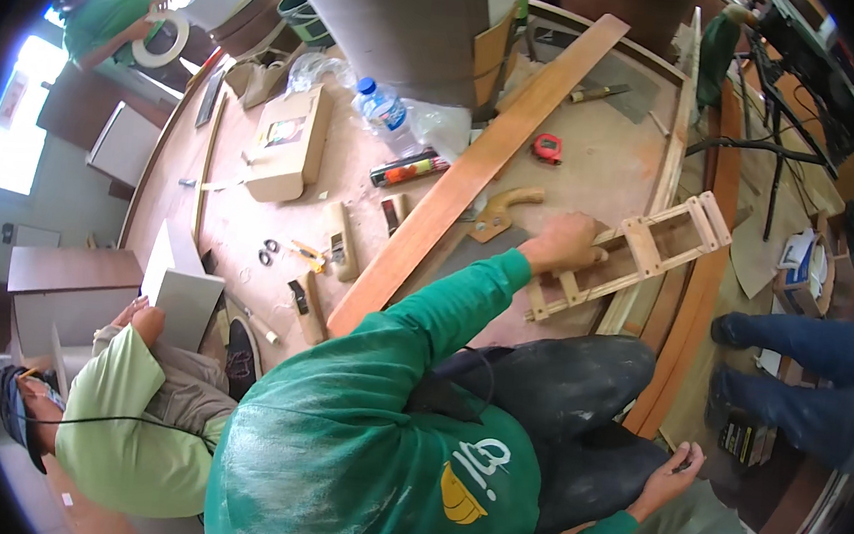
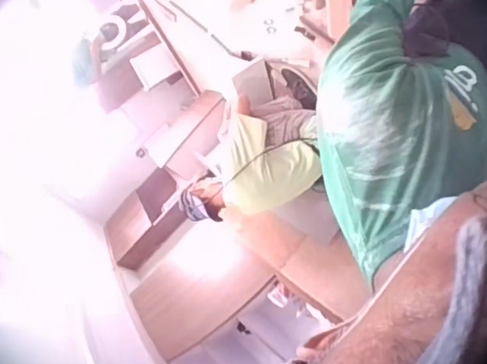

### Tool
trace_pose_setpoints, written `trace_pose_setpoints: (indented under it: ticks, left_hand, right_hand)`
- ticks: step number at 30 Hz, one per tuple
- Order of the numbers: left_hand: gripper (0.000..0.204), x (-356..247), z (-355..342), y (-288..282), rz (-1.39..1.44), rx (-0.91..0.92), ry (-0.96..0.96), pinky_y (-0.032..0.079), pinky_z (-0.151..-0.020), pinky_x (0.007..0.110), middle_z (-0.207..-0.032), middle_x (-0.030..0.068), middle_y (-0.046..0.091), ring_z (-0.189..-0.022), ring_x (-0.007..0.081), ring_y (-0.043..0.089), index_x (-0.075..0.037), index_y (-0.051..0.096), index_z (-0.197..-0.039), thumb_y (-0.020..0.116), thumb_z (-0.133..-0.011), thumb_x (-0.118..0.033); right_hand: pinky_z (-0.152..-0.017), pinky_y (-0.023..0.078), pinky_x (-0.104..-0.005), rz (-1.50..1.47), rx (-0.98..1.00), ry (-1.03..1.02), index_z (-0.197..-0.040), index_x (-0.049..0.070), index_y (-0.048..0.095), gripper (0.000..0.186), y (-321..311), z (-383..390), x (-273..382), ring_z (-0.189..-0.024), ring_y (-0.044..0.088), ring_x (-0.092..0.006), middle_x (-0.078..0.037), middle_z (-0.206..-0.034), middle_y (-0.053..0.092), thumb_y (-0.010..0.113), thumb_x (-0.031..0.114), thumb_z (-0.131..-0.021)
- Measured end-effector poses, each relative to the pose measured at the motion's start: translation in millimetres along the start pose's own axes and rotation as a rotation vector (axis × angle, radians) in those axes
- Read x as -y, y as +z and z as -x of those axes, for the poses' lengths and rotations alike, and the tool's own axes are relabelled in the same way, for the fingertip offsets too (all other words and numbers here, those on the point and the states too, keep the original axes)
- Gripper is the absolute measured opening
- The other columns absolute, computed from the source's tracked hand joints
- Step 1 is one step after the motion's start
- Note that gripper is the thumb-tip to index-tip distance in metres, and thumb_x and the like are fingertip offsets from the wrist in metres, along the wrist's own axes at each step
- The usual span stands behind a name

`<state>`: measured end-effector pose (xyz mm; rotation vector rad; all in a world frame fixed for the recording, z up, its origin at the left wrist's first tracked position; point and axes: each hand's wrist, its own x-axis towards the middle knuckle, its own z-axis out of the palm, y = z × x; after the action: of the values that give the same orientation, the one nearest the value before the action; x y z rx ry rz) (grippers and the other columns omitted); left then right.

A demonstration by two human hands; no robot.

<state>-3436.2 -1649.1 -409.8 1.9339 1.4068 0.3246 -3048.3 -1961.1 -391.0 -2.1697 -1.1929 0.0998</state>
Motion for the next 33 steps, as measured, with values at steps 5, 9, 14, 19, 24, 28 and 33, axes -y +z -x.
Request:
trace_pose_setpoints:
  ticks: [5, 9, 14, 19, 24, 28, 33]
  left_hand:
    - [0.068, 22.0, 9.6, -11.9, 0.256, -0.013, 0.021, 0.055, -0.091, 0.047, -0.110, 0.0209, 0.076, -0.105, 0.0375, 0.073, -0.008, 0.069, -0.135, 0.074, -0.089, -0.058]
    - [0.078, 76.1, 49.9, -61.2, 0.193, -0.230, -0.181, 0.053, -0.093, 0.046, -0.121, 0.0201, 0.071, -0.113, 0.0340, 0.068, -0.004, 0.061, -0.141, 0.082, -0.083, -0.053]
    - [0.117, 142.0, 128.4, -88.7, -0.323, -0.424, -0.357, 0.045, -0.111, 0.049, -0.136, 0.0259, 0.057, -0.133, 0.0443, 0.052, -0.002, 0.033, -0.160, 0.093, -0.069, -0.046]
    - [0.131, 219.6, 142.7, -55.1, -0.083, -0.394, -0.295, 0.042, -0.116, 0.051, -0.148, 0.0299, 0.046, -0.135, 0.0487, 0.050, -0.001, 0.026, -0.163, 0.098, -0.061, -0.042]
    - [0.117, 217.4, 135.6, -90.1, 0.226, -0.384, -0.097, 0.045, -0.114, 0.040, -0.139, 0.0249, 0.061, -0.130, 0.0352, 0.059, 0.007, 0.038, -0.157, 0.097, -0.061, -0.026]
    - [0.109, 176.5, 149.1, -143.6, 0.457, -0.306, -0.256, 0.050, -0.104, 0.033, -0.135, 0.0225, 0.063, -0.118, 0.0275, 0.065, 0.008, 0.039, -0.157, 0.093, -0.068, -0.023]
    - [0.101, 153.3, 159.8, -185.0, 0.455, -0.135, -0.283, 0.053, -0.091, 0.030, -0.125, 0.0183, 0.065, -0.104, 0.0222, 0.066, 0.004, 0.041, -0.159, 0.088, -0.074, -0.024]
  right_hand:
    - [-0.086, 0.054, -0.0412, -0.017, 0.005, -0.011, -0.125, -0.001, 0.064, 0.036, -1.6, 8.5, 1.4, -0.100, 0.069, -0.0290, -0.019, -0.111, 0.071, 0.060, 0.031, -0.110]
    - [-0.088, 0.054, -0.0415, -0.002, -0.013, 0.028, -0.127, -0.002, 0.064, 0.037, -8.8, 15.5, -2.6, -0.102, 0.069, -0.0293, -0.019, -0.114, 0.072, 0.060, 0.031, -0.110]
    - [-0.090, 0.054, -0.0402, -0.012, -0.034, 0.040, -0.128, -0.002, 0.063, 0.036, -18.8, 20.5, -24.1, -0.104, 0.070, -0.0278, -0.019, -0.114, 0.072, 0.061, 0.029, -0.110]
    - [-0.091, 0.054, -0.0388, 0.037, 0.003, 0.075, -0.129, -0.002, 0.064, 0.035, -21.6, 20.5, -14.1, -0.103, 0.069, -0.0267, -0.018, -0.113, 0.072, 0.062, 0.027, -0.109]
    - [-0.088, 0.054, -0.0381, -0.002, -0.066, 0.069, -0.128, -0.002, 0.064, 0.034, -22.5, 29.3, -14.7, -0.098, 0.069, -0.0252, -0.017, -0.110, 0.072, 0.063, 0.025, -0.109]
    - [-0.085, 0.054, -0.0384, -0.010, -0.063, 0.071, -0.128, -0.002, 0.064, 0.034, -24.5, 29.7, -17.9, -0.095, 0.068, -0.0240, -0.016, -0.108, 0.072, 0.063, 0.025, -0.109]
    - [-0.085, 0.053, -0.0382, -0.021, -0.079, 0.062, -0.127, -0.001, 0.065, 0.034, -22.8, 32.1, -22.2, -0.093, 0.067, -0.0236, -0.015, -0.105, 0.071, 0.064, 0.027, -0.109]
